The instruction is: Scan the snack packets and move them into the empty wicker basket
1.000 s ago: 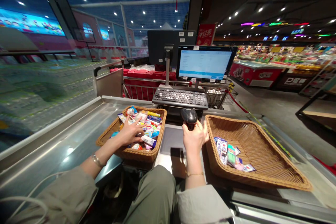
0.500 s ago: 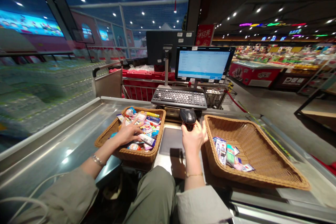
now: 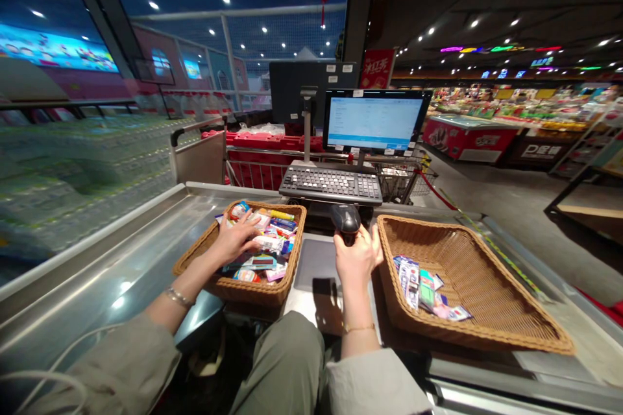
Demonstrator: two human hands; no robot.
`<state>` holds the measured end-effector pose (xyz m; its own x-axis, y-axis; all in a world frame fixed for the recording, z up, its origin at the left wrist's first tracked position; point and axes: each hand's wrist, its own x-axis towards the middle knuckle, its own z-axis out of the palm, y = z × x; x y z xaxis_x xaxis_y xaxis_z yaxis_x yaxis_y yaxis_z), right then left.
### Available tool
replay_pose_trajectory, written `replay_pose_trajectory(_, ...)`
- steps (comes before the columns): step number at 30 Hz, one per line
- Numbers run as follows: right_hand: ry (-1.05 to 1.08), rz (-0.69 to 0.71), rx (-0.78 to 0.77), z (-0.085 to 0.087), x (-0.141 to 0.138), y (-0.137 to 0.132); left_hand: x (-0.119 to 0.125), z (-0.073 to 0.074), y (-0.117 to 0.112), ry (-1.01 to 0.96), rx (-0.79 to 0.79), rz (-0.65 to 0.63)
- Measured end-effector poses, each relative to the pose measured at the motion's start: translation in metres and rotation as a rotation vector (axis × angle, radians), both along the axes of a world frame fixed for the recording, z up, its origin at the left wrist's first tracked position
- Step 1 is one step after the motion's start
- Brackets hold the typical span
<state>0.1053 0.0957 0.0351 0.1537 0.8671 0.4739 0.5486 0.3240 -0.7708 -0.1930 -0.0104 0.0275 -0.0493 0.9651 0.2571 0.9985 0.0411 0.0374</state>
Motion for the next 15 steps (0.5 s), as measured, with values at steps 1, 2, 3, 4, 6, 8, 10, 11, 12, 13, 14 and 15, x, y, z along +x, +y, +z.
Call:
replay_pose_trajectory(1, 0.0, 0.009, 0.002, 0.0, -0.001, 0.0, 0.001, 0.003, 0.001, 0.01, 0.031, 0.025)
replay_pose_trajectory(2, -0.003, 0.019, 0.007, 0.0, -0.001, 0.0, 0.003, 0.005, 0.003, 0.018, 0.067, 0.051)
replay_pose_trajectory(3, -0.006, 0.028, 0.012, -0.001, -0.002, -0.001, 0.005, 0.007, 0.005, 0.025, 0.104, 0.073)
replay_pose_trajectory(4, -0.009, 0.037, 0.015, -0.001, -0.003, -0.001, 0.008, 0.008, 0.007, 0.032, 0.14, 0.091)
replay_pose_trajectory(6, -0.014, 0.055, 0.012, -0.001, -0.005, -0.001, 0.016, 0.01, 0.013, 0.042, 0.208, 0.118)
replay_pose_trajectory(8, -0.024, 0.075, 0.0, -0.002, -0.006, -0.001, 0.025, 0.012, 0.021, 0.046, 0.26, 0.142)
replay_pose_trajectory(10, -0.049, 0.102, -0.004, -0.003, -0.006, -0.001, 0.034, 0.014, 0.029, 0.049, 0.299, 0.155)
replay_pose_trajectory(11, -0.066, 0.118, -0.002, -0.003, -0.007, -0.001, 0.039, 0.014, 0.034, 0.05, 0.317, 0.157)
replay_pose_trajectory(12, -0.083, 0.133, 0.002, -0.004, -0.007, -0.001, 0.044, 0.015, 0.038, 0.051, 0.336, 0.158)
replay_pose_trajectory(13, -0.101, 0.149, 0.006, -0.004, -0.007, -0.001, 0.049, 0.016, 0.043, 0.05, 0.356, 0.16)
replay_pose_trajectory(14, -0.12, 0.164, 0.013, -0.005, -0.008, -0.001, 0.054, 0.016, 0.047, 0.049, 0.38, 0.165)
replay_pose_trajectory(15, -0.138, 0.174, 0.021, -0.005, -0.009, -0.001, 0.059, 0.016, 0.052, 0.047, 0.404, 0.171)
